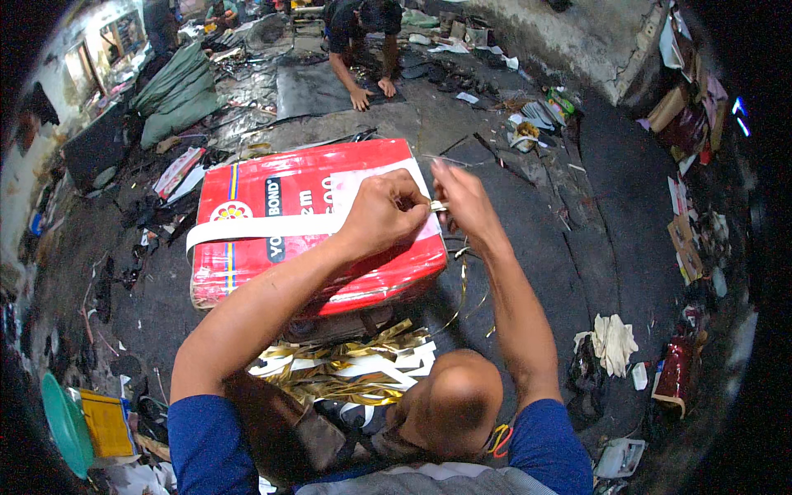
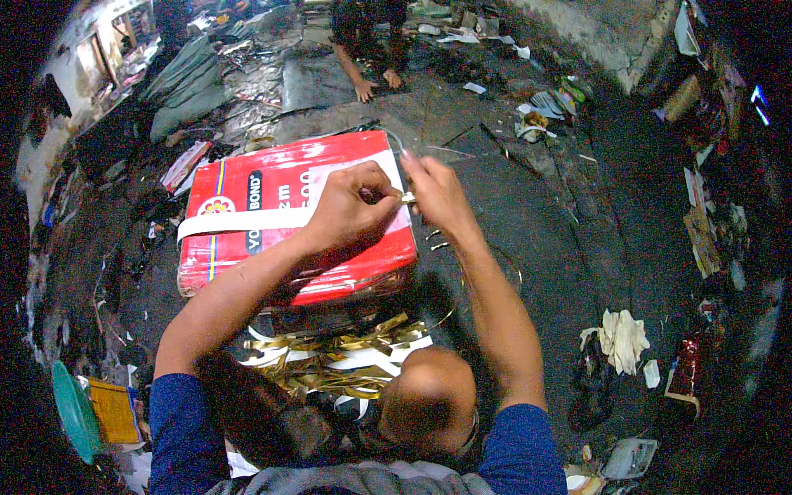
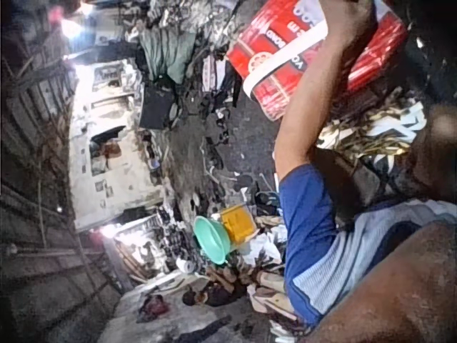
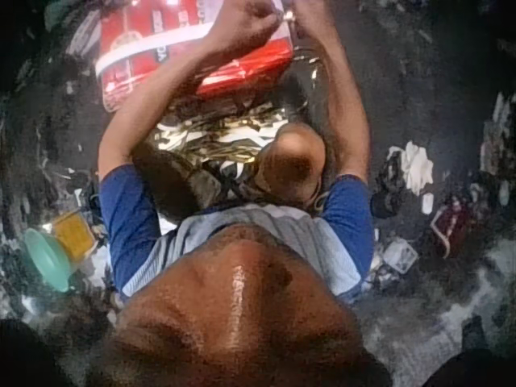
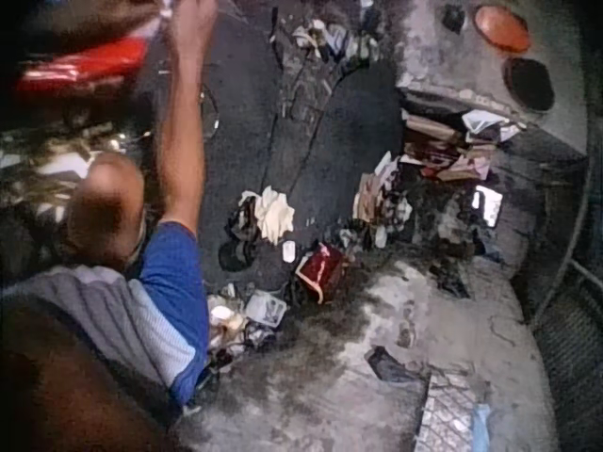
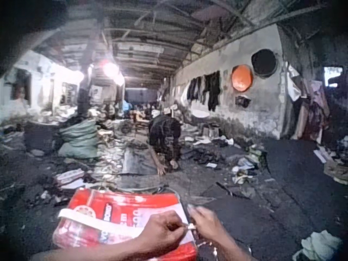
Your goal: The person sits on the floor and wraps a red cardboard box with a white ribbon. They repeatedly pull the ribbon across the box, tuck it under, and adjust it to secure the package.
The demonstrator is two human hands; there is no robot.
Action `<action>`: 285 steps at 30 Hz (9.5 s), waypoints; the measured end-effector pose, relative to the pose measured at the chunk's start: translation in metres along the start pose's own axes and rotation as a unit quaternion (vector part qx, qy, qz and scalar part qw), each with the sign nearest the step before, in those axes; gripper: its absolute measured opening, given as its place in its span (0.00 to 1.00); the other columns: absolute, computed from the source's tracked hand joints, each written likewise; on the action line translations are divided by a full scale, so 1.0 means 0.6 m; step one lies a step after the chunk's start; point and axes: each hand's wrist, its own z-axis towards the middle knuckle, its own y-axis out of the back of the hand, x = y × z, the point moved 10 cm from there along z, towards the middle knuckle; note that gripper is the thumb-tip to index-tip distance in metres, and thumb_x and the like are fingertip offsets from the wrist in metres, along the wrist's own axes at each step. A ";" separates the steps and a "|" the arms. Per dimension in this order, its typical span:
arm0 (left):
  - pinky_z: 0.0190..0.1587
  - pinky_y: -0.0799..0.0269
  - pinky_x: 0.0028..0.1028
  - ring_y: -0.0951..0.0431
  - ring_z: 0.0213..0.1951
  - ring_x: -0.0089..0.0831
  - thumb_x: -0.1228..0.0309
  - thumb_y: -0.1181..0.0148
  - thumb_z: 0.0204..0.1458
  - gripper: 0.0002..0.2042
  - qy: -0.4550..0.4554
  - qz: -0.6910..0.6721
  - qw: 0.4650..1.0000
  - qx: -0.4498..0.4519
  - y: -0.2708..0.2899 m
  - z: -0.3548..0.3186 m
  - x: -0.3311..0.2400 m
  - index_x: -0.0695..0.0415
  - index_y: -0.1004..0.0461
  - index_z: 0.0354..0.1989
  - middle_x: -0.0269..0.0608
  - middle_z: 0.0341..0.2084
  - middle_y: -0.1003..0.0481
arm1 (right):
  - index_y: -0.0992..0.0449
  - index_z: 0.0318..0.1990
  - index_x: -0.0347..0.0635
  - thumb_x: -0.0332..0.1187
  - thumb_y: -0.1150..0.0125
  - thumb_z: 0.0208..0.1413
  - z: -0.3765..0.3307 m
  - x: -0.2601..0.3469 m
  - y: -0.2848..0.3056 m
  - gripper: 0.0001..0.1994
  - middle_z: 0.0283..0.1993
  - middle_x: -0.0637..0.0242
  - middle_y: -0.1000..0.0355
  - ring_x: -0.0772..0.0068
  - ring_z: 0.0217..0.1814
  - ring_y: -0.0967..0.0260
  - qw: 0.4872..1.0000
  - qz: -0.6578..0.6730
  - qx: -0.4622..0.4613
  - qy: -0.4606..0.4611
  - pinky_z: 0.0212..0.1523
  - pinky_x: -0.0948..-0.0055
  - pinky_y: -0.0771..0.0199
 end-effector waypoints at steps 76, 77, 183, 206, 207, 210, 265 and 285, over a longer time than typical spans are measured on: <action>0.23 0.38 0.20 0.31 0.21 0.13 0.65 0.38 0.66 0.11 0.424 -0.080 0.876 0.215 0.112 -0.264 -0.058 0.60 0.19 0.36 0.27 0.20 0.25 | 0.22 0.39 0.37 0.39 0.40 0.68 -0.146 -0.059 0.412 0.12 0.26 0.58 0.24 0.63 0.25 0.29 0.862 -0.242 -0.416 0.158 0.31 0.60 0.30; 0.23 0.38 0.20 0.31 0.21 0.14 0.65 0.38 0.66 0.11 0.419 -0.083 0.883 0.196 0.124 -0.271 -0.054 0.60 0.19 0.36 0.27 0.19 0.26 | 0.22 0.39 0.37 0.39 0.40 0.68 -0.138 -0.073 0.416 0.13 0.27 0.57 0.24 0.61 0.26 0.29 0.866 -0.246 -0.411 0.145 0.32 0.59 0.29; 0.57 0.27 0.38 0.22 0.56 0.40 0.65 0.28 0.55 0.32 0.093 -0.023 0.985 0.146 -0.048 -0.217 -0.140 0.62 0.35 0.65 0.52 0.52 0.26 | 0.15 0.41 0.38 0.38 0.39 0.64 -0.290 0.075 -0.139 0.13 0.32 0.59 0.19 0.64 0.31 0.21 0.822 -0.124 0.509 0.224 0.37 0.67 0.20; 0.50 0.22 0.37 0.18 0.46 0.43 0.69 0.28 0.47 0.23 -0.031 0.143 0.987 -0.066 0.198 -0.090 -0.025 0.58 0.22 0.54 0.50 0.47 0.21 | 0.16 0.44 0.46 0.37 0.30 0.49 -0.075 0.137 -0.089 0.14 0.36 0.54 0.17 0.56 0.36 0.17 0.954 -0.231 0.023 0.191 0.40 0.60 0.19; 0.45 0.21 0.36 0.18 0.40 0.38 0.70 0.29 0.47 0.22 0.017 0.093 0.996 -0.010 0.136 -0.071 -0.018 0.59 0.23 0.53 0.50 0.41 0.20 | 0.16 0.44 0.46 0.37 0.29 0.49 -0.074 0.127 -0.084 0.14 0.36 0.54 0.17 0.55 0.36 0.17 0.955 -0.232 0.016 0.185 0.39 0.60 0.19; 0.45 0.20 0.39 0.17 0.42 0.45 0.71 0.31 0.48 0.20 0.072 0.080 0.993 0.047 0.065 -0.050 0.006 0.62 0.24 0.51 0.56 0.38 0.20 | 0.16 0.45 0.49 0.38 0.28 0.50 -0.079 0.121 -0.071 0.15 0.36 0.56 0.17 0.55 0.37 0.17 0.957 -0.243 -0.002 0.160 0.39 0.58 0.19; 0.41 0.21 0.38 0.18 0.37 0.44 0.68 0.29 0.48 0.10 -0.018 0.105 0.994 0.023 0.064 -0.071 0.011 0.58 0.16 0.38 0.46 0.36 0.21 | 0.13 0.37 0.37 0.27 0.24 0.44 -0.108 0.166 -0.067 0.11 0.34 0.65 0.32 0.69 0.37 0.31 0.903 -0.256 0.073 0.339 0.37 0.68 0.31; 0.42 0.23 0.39 0.19 0.37 0.44 0.71 0.34 0.50 0.06 0.060 0.100 0.993 -0.015 0.057 -0.070 0.017 0.60 0.19 0.31 0.47 0.32 0.21 | 0.18 0.35 0.41 0.29 0.27 0.49 -0.063 0.023 -0.043 0.08 0.30 0.74 0.32 0.81 0.32 0.38 0.993 0.016 0.017 0.116 0.32 0.74 0.36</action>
